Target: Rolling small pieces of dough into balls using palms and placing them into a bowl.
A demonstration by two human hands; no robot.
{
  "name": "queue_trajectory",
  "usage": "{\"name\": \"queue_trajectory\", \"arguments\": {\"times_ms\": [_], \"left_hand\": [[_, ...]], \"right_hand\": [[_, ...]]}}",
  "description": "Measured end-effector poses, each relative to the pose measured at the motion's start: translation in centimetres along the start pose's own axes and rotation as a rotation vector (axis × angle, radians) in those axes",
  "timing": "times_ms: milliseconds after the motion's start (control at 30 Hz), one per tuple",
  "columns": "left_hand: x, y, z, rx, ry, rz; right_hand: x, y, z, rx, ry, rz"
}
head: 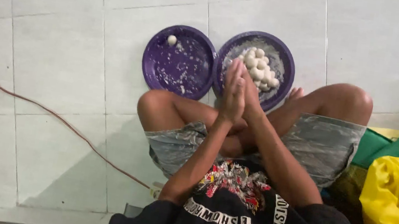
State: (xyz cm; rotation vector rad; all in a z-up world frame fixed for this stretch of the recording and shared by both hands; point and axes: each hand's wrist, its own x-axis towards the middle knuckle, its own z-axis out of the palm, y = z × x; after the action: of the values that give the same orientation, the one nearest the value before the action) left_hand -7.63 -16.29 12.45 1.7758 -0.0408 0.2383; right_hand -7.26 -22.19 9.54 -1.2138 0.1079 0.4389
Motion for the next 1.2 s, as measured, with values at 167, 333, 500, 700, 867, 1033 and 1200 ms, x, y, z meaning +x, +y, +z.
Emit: {"name": "queue_trajectory", "arguments": {"times_ms": [167,333,500,700,867,1033,1200], "left_hand": [[0.9,-3.6,-0.8,-0.259,0.237,0.065],[1.3,-1.1,-2.1,-0.120,0.048,0.084],[2.2,-0.3,-3.2,-0.256,-0.038,0.106],[0.9,4.6,-2.5,-0.118,-0.145,0.195],[3.3,4.2,-3.3,-0.123,-0.078,0.182],[2.4,4.8,-3.7,-0.103,-0.010,0.140],[3.6,4.2,-2.5,0.029,0.081,0.378]], "right_hand": [[-2.2,-3.7,0.8,0.040,-0.092,0.039],[-0.7,-2.6,-0.5,0.157,0.028,-0.191],[-8.1,-19.4,8.5,0.321,-0.028,0.141],[-4.4,-9.3,3.4,-0.020,-0.130,-0.144],[-3.2,-11.4,3.4,0.057,-0.068,-0.162],[-4.7,-7.9,3.8,-0.020,-0.143,-0.113],[-3.8,-12.7,4.5,-0.162,-0.005,-0.034]]}}
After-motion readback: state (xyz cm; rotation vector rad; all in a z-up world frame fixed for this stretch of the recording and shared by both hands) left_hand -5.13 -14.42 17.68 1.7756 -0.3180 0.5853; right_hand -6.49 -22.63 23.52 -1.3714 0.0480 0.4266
